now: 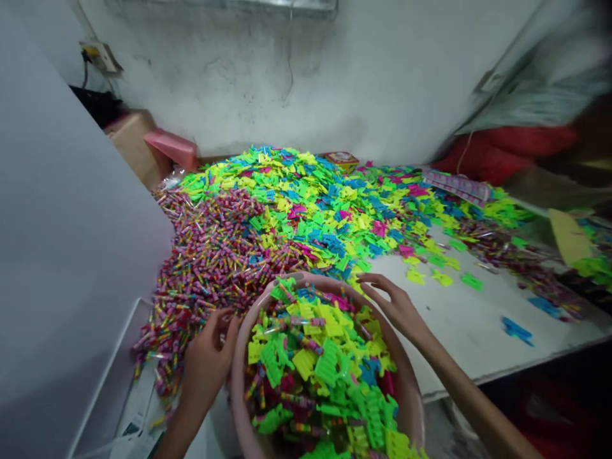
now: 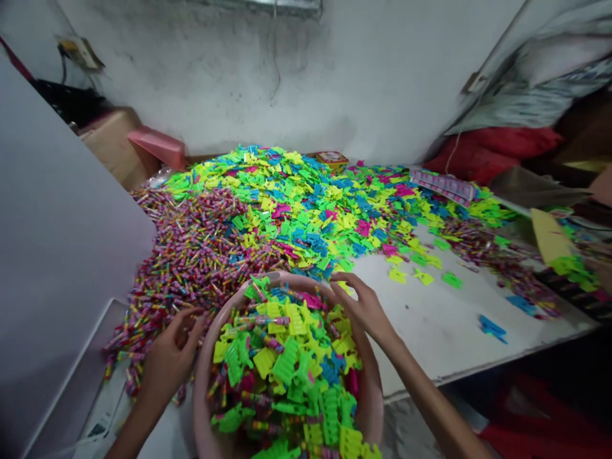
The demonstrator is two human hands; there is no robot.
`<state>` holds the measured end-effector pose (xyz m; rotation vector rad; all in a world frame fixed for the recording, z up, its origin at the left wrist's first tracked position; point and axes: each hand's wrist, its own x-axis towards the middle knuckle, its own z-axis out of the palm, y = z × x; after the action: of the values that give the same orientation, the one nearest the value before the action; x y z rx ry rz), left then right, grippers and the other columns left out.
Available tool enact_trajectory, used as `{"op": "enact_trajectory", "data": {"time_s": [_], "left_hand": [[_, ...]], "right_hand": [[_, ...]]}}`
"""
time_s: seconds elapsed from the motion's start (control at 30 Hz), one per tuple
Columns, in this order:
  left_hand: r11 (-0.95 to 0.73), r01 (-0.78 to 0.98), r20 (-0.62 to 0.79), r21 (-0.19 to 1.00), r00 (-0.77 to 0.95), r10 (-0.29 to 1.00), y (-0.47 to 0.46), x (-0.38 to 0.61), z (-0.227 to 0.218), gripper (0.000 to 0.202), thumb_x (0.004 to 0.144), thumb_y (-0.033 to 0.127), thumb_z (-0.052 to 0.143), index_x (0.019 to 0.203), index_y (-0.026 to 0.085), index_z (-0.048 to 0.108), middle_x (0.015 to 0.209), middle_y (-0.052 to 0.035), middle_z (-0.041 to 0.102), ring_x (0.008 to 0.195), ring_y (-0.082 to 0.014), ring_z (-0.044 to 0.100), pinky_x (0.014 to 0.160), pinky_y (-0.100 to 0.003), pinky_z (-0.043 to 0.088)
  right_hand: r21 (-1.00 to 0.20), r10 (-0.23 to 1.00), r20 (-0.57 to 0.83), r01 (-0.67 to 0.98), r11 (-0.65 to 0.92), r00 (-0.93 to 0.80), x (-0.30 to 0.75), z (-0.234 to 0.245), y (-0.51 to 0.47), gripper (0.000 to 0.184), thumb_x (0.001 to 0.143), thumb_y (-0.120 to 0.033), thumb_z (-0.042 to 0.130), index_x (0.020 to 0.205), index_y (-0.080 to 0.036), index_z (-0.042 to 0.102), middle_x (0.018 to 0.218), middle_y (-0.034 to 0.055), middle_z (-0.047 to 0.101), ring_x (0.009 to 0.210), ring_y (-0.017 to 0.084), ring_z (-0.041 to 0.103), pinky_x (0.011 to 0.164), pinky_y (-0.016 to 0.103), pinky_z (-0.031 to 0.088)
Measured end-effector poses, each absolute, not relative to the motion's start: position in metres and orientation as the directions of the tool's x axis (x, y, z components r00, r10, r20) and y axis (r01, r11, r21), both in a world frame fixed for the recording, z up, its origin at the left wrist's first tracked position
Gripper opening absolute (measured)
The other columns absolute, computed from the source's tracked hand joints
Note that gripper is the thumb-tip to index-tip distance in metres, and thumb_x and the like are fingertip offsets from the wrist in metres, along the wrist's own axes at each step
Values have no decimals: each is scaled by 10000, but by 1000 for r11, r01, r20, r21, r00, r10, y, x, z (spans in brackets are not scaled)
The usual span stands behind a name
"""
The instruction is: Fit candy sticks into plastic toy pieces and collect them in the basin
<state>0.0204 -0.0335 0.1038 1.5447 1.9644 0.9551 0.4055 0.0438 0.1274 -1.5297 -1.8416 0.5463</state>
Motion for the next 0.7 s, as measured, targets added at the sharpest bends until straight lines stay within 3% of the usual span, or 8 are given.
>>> {"op": "enact_trajectory", "data": {"time_s": [0.13,0.23,0.37,0.53,0.7], "left_hand": [[319,573,-108,755,-371,922,-45,1,82,432,868,640,481,1021,262,627,803,-27,775,842,-282,758,703,-326,548],[361,529,-125,767,-430,894,-50,-2,77,474,841,669,476,1021,258,628,877,-52,790,912,-303,756,764,-365,564],[358,507,-99,784,-468,878,-61,-5,74,522,816,690,495,1068,255,635,958,-63,787,911,-308,752,796,-406,578],[330,540,-55,774,-462,885,-68,-33,53,445,810,563,515,1092,243,641,992,-65,786,945,-306,749,831,-423,588],[158,463,31,872,-376,926,-42,-31,50,474,838,489,523,1229,222,556,1143,-110,757,1131,-306,696,972,-459,550]], "right_hand": [[-558,956,247,783,276,-161,401,100,115,249,1018,-356,502,1086,-196,681,1146,108,711,1103,254,666,998,462,519],[-433,951,207,850,301,-231,377,82,179,286,979,-340,622,1213,-177,641,1279,100,642,1154,258,625,999,503,507],[-341,946,133,882,324,-296,349,69,229,315,974,-336,634,1249,-183,623,1312,102,616,1137,256,627,963,487,533],[-417,968,129,874,250,-215,352,68,233,311,976,-342,632,1236,-171,624,1262,97,637,1082,242,649,918,462,557],[-651,990,143,752,103,-12,354,94,224,305,982,-350,624,1222,-162,623,1197,87,657,998,219,671,853,423,581]]}}
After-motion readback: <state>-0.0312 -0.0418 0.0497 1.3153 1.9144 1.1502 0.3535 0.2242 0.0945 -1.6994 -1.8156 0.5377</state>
